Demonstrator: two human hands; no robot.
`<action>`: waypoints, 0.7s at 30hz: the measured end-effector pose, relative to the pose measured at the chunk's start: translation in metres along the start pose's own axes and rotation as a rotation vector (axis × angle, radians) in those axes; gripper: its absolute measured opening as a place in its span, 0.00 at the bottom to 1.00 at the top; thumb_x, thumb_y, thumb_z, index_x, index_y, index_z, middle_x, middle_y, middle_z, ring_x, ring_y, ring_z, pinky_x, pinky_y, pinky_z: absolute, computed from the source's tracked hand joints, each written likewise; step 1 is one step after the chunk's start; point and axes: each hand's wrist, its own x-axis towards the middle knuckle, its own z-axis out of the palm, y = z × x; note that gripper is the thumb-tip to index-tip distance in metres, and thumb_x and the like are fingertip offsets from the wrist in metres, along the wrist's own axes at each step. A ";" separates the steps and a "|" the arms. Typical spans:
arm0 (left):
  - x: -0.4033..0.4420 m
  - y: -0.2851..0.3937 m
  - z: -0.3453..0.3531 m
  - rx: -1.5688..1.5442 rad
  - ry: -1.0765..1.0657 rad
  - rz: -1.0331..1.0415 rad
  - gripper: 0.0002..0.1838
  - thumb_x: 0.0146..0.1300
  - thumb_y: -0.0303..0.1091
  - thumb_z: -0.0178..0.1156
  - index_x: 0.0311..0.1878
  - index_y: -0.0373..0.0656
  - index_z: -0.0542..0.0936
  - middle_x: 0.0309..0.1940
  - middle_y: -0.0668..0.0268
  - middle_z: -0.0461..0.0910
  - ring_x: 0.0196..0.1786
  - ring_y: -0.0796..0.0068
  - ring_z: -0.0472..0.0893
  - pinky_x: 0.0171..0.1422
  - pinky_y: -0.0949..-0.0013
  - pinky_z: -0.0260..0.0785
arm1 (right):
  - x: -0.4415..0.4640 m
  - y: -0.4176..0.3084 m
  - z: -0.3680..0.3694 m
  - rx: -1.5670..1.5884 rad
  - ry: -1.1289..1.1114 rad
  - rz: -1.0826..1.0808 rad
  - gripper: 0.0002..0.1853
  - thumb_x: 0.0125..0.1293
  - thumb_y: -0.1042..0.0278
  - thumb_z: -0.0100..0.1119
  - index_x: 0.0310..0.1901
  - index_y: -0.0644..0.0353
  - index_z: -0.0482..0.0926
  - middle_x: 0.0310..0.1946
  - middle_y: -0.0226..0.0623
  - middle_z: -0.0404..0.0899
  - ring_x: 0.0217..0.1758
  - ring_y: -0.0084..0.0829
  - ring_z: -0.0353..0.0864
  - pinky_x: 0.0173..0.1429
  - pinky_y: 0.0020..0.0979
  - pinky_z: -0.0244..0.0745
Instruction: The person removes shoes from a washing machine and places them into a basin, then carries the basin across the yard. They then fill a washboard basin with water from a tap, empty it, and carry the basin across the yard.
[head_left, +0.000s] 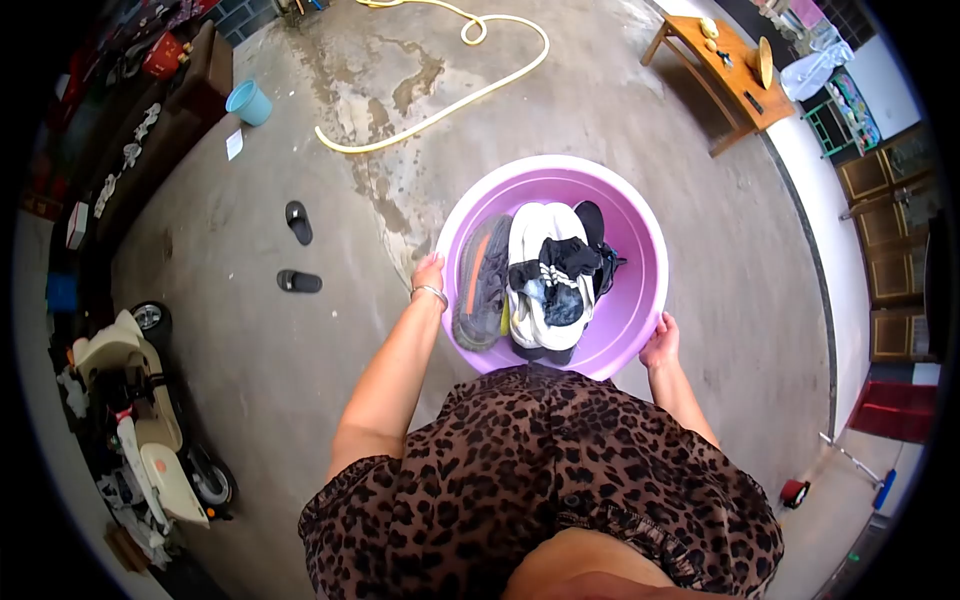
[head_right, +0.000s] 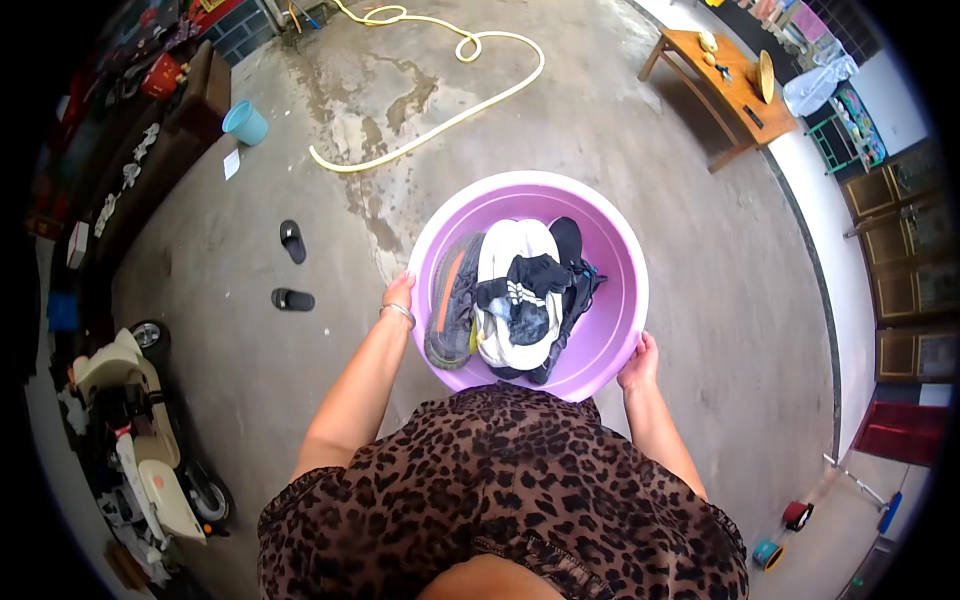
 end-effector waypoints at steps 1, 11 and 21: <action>0.003 -0.010 -0.003 0.046 0.043 -0.006 0.19 0.60 0.33 0.56 0.53 0.36 0.71 0.47 0.63 0.75 0.48 0.73 0.73 0.56 0.72 0.62 | 0.019 0.009 -0.003 -0.009 0.008 0.035 0.18 0.62 0.53 0.41 0.36 0.58 0.77 0.37 0.34 0.78 0.45 0.32 0.74 0.54 0.34 0.68; 0.077 0.102 0.007 -0.168 0.183 -0.002 0.20 0.60 0.34 0.56 0.54 0.38 0.70 0.47 0.62 0.75 0.47 0.70 0.74 0.54 0.68 0.65 | 0.104 -0.033 0.222 -0.184 -0.201 0.138 0.18 0.61 0.54 0.41 0.32 0.56 0.79 0.32 0.32 0.80 0.41 0.31 0.76 0.51 0.34 0.70; 0.226 0.227 0.039 -0.190 0.297 0.118 0.18 0.62 0.33 0.53 0.54 0.37 0.70 0.43 0.62 0.76 0.43 0.70 0.76 0.50 0.68 0.68 | 0.202 -0.028 0.440 -0.242 -0.311 0.166 0.19 0.61 0.54 0.42 0.39 0.60 0.77 0.37 0.35 0.79 0.44 0.33 0.75 0.53 0.35 0.69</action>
